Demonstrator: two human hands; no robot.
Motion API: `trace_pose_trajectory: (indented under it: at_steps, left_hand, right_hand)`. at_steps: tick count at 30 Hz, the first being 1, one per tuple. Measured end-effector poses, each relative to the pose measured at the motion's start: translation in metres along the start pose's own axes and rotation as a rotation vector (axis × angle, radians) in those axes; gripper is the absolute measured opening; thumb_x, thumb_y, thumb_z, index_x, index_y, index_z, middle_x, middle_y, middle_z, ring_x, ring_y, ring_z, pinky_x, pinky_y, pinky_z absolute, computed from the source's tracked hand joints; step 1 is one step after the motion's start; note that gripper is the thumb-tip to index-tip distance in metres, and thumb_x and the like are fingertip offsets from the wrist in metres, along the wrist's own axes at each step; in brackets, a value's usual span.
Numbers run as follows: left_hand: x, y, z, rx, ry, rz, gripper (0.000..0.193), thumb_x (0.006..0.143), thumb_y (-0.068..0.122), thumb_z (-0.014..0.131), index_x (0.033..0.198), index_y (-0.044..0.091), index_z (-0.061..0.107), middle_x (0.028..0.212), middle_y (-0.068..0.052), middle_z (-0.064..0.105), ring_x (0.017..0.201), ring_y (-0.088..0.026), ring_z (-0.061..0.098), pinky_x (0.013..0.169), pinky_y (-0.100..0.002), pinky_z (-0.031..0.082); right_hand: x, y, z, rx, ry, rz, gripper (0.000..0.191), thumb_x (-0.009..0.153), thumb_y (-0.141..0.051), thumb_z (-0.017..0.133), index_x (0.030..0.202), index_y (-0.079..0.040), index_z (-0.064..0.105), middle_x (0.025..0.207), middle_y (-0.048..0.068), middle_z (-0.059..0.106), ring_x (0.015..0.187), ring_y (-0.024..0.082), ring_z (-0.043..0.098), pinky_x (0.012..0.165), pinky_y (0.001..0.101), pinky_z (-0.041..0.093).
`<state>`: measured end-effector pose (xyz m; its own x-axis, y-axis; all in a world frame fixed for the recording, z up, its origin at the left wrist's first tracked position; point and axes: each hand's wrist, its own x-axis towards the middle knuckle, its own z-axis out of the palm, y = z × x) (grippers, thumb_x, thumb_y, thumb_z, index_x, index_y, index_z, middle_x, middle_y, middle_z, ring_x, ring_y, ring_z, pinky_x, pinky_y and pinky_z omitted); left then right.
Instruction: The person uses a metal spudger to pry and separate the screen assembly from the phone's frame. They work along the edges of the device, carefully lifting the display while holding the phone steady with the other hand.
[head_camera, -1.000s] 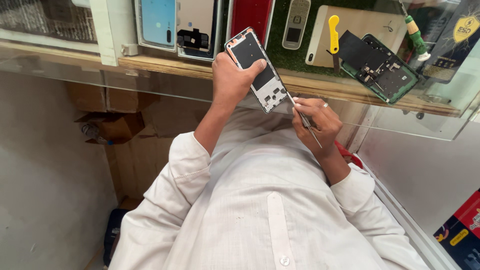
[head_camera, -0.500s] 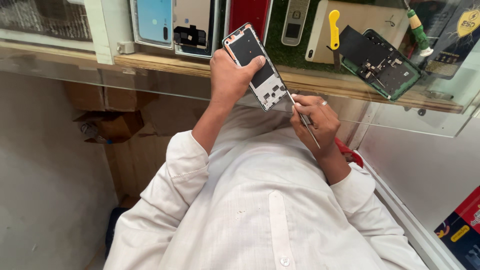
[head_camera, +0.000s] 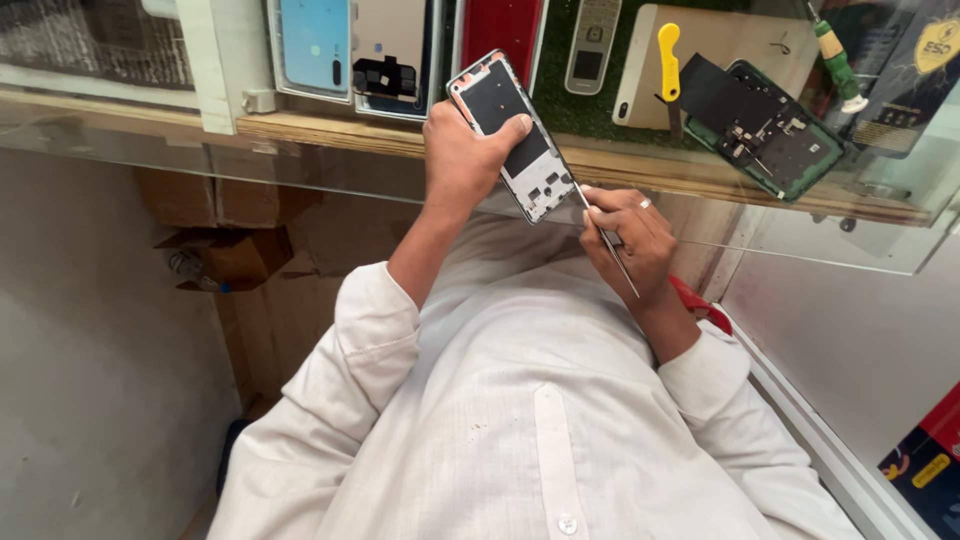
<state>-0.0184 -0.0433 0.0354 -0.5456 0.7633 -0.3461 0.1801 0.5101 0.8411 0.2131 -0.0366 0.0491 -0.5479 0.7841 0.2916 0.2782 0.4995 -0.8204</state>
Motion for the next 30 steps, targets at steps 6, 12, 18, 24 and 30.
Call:
trace_pose_trajectory:
  at_steps: [6,12,18,24,30]
  left_hand:
    - [-0.0001,-0.0023,0.0008,-0.012,-0.003,-0.001,0.021,0.074,0.018,0.086,0.082,0.001,0.077,0.076,-0.009,0.08,0.065,-0.016,0.079,0.062,-0.03,0.062]
    - [0.0002,-0.003,-0.0003,-0.044,-0.033,0.006,0.02,0.076,0.018,0.085,0.084,0.002,0.077,0.077,-0.008,0.08,0.066,-0.015,0.079,0.062,-0.029,0.063]
    - [-0.0007,-0.0001,-0.0004,-0.056,-0.034,-0.039,0.018,0.076,0.016,0.085,0.083,0.001,0.077,0.076,-0.008,0.08,0.065,-0.015,0.079,0.06,-0.029,0.063]
    - [-0.0005,0.001,-0.0009,-0.06,-0.032,-0.042,0.019,0.076,0.016,0.085,0.085,0.001,0.077,0.078,-0.008,0.08,0.066,-0.014,0.079,0.061,-0.028,0.064]
    - [-0.0007,0.0002,-0.0016,-0.067,-0.033,-0.055,0.019,0.076,0.017,0.085,0.084,0.001,0.078,0.078,-0.009,0.08,0.067,-0.015,0.08,0.061,-0.028,0.064]
  right_hand:
    - [-0.0005,0.0025,0.0002,0.036,0.0,-0.009,0.015,0.089,0.011,0.074,0.089,0.002,0.061,0.109,0.02,0.075,0.095,0.03,0.074,0.086,0.0372,0.059]
    - [-0.0035,0.0024,0.0023,0.027,0.015,0.004,0.015,0.089,0.01,0.074,0.091,0.002,0.061,0.11,0.021,0.075,0.095,0.031,0.074,0.086,0.0373,0.06]
    - [-0.0029,0.0034,0.0046,0.004,0.013,0.013,0.016,0.089,0.009,0.074,0.091,0.002,0.06,0.11,0.02,0.075,0.095,0.031,0.074,0.085,0.0373,0.06]
    - [-0.002,0.0024,0.0039,0.017,0.006,0.007,0.015,0.09,0.01,0.073,0.09,0.003,0.06,0.11,0.021,0.074,0.094,0.032,0.073,0.084,0.0379,0.059]
    - [0.0011,0.0014,0.0028,0.016,0.009,-0.013,0.015,0.089,0.01,0.073,0.09,0.003,0.06,0.109,0.021,0.074,0.093,0.032,0.073,0.083,0.0383,0.059]
